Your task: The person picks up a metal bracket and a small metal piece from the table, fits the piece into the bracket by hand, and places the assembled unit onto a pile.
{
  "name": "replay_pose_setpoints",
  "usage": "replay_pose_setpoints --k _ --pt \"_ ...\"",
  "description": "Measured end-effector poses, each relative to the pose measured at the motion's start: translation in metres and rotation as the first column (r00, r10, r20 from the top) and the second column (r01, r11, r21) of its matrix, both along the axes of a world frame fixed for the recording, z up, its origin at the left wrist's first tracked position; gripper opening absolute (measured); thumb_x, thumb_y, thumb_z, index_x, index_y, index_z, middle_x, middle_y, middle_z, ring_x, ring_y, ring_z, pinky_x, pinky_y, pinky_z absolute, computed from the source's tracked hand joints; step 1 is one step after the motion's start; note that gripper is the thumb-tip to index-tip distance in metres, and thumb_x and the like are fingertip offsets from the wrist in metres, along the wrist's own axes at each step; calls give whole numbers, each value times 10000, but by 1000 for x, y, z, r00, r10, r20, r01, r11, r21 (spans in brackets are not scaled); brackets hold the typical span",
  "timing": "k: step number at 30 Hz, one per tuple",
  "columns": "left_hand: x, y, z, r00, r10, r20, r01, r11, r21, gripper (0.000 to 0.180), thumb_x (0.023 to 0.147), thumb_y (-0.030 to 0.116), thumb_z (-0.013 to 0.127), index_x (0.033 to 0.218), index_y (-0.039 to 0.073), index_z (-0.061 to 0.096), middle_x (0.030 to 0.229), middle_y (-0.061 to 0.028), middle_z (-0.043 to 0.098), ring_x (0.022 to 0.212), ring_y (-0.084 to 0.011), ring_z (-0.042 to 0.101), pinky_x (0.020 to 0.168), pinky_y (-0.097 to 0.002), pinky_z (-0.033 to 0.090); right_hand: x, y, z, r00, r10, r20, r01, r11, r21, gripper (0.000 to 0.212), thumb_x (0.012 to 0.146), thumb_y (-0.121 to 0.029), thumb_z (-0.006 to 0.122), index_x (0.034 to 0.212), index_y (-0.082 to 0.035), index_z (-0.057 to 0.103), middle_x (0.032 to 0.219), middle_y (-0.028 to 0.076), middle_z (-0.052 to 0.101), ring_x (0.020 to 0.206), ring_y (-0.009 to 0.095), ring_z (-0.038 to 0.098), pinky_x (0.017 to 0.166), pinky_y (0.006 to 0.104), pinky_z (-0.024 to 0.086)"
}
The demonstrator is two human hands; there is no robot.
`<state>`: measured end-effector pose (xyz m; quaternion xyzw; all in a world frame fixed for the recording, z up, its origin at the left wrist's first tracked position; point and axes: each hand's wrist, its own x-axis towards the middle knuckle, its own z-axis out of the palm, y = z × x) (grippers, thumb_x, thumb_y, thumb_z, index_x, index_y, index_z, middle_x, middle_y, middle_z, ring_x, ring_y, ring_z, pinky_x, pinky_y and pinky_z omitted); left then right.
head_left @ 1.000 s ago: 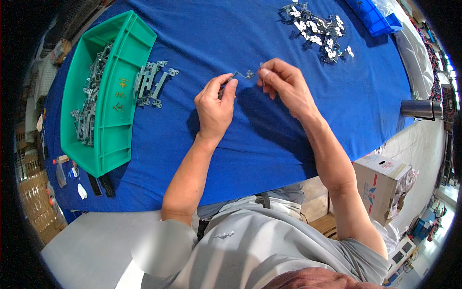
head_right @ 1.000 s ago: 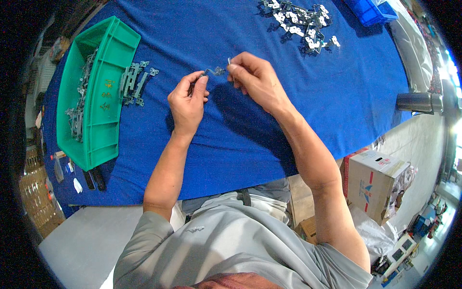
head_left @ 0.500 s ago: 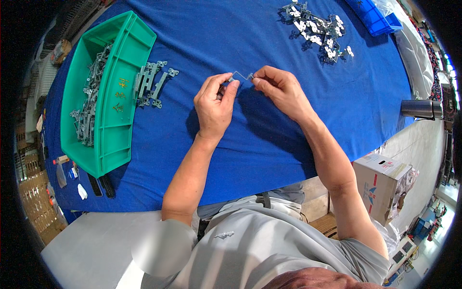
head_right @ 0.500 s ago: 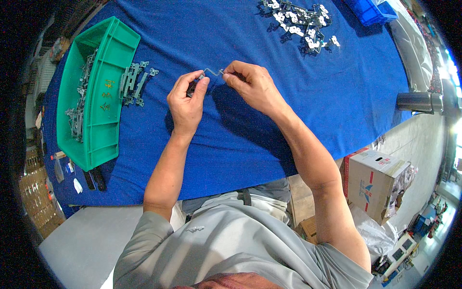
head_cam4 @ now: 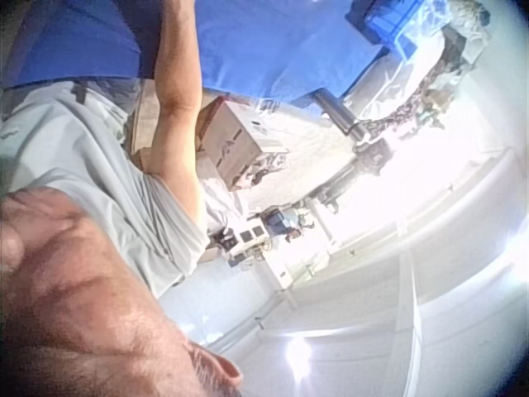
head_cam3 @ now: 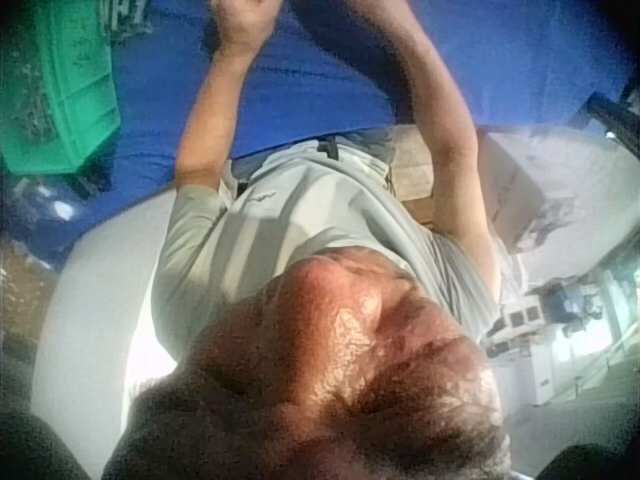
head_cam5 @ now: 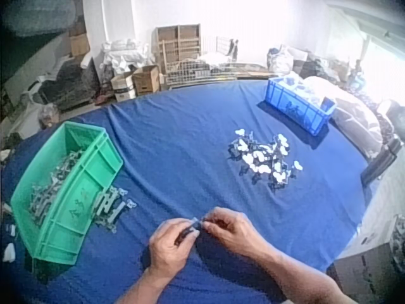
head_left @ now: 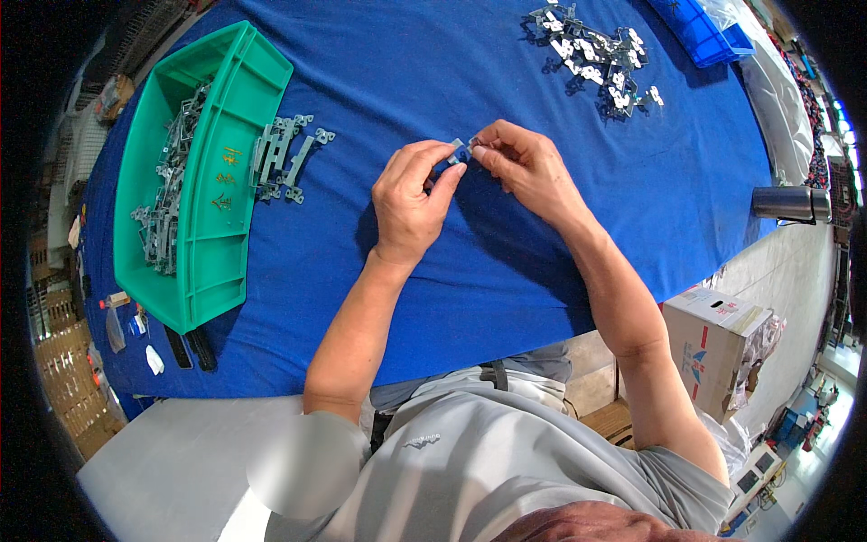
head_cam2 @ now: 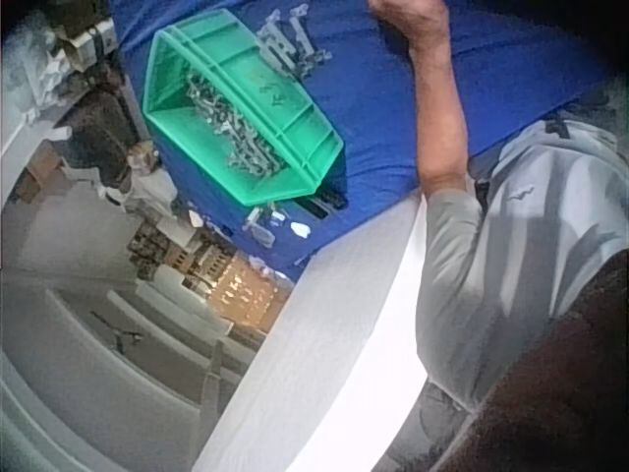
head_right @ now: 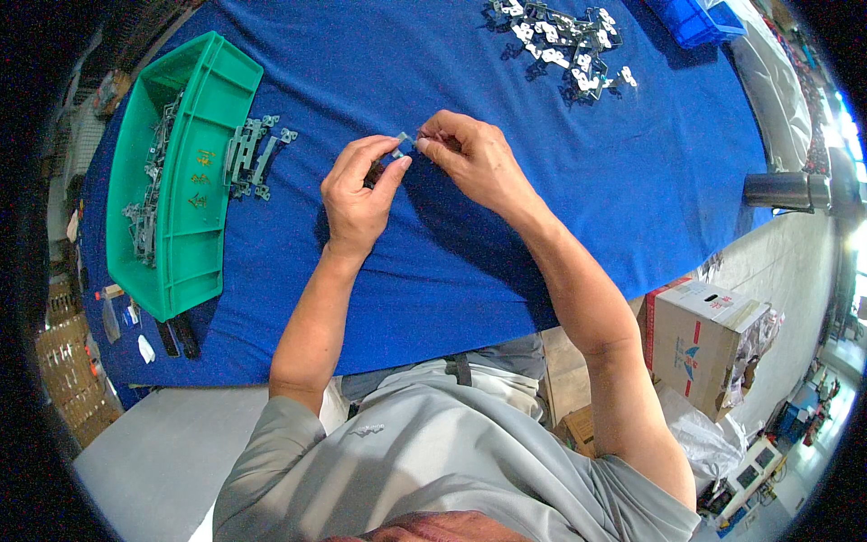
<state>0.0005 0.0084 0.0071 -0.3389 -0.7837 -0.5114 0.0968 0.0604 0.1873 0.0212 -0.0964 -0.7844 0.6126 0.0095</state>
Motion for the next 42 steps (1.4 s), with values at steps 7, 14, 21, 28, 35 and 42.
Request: replay_pose_setpoints --k 7,14,21,28,35,42 --pt "2 2 -3 969 99 227 -108 994 27 154 885 92 735 999 -8 705 889 -132 710 699 -176 676 608 -290 539 -1 1 -3 957 -163 -239 152 986 -64 224 976 -221 654 1009 -2 682 800 16 635 692 72 539 593 251 449" --pt "-2 -1 -14 917 79 391 -138 983 125 183 925 129 714 1010 -32 698 818 -109 707 631 -123 647 574 -283 518 2 -4 8 1000 -12 12 13 998 -64 272 988 -258 640 970 7 697 718 2 628 648 75 553 566 258 453" --pt "-2 -2 -10 949 83 304 -102 994 46 189 932 133 715 1065 -2 713 840 -52 702 693 -70 625 595 -228 522 1 0 5 1000 4 0 -4 999 -42 270 978 -253 647 963 11 700 737 18 647 658 91 569 579 275 468" --pt "-3 0 -3 994 55 92 -61 996 64 199 840 40 761 1030 8 712 986 -99 704 758 -146 640 649 -266 517 2 1 2 1000 28 14 -30 994 108 189 982 -197 650 988 -9 671 767 -17 623 664 56 546 570 223 450" --pt "-3 1 -2 998 57 -3 -57 998 17 191 813 48 765 996 21 717 984 -109 712 838 -247 659 696 -340 537 0 -5 -1 993 -81 -84 75 995 -72 191 946 -181 677 983 5 656 715 51 628 632 102 597 548 284 465" --pt "-4 0 -3 993 -6 -116 4 1000 -22 204 810 43 774 1008 24 729 1029 -113 723 894 -243 678 744 -315 539 -1 2 -6 970 14 -241 69 941 332 209 949 -190 666 1005 11 653 777 61 633 673 106 579 601 281 468"
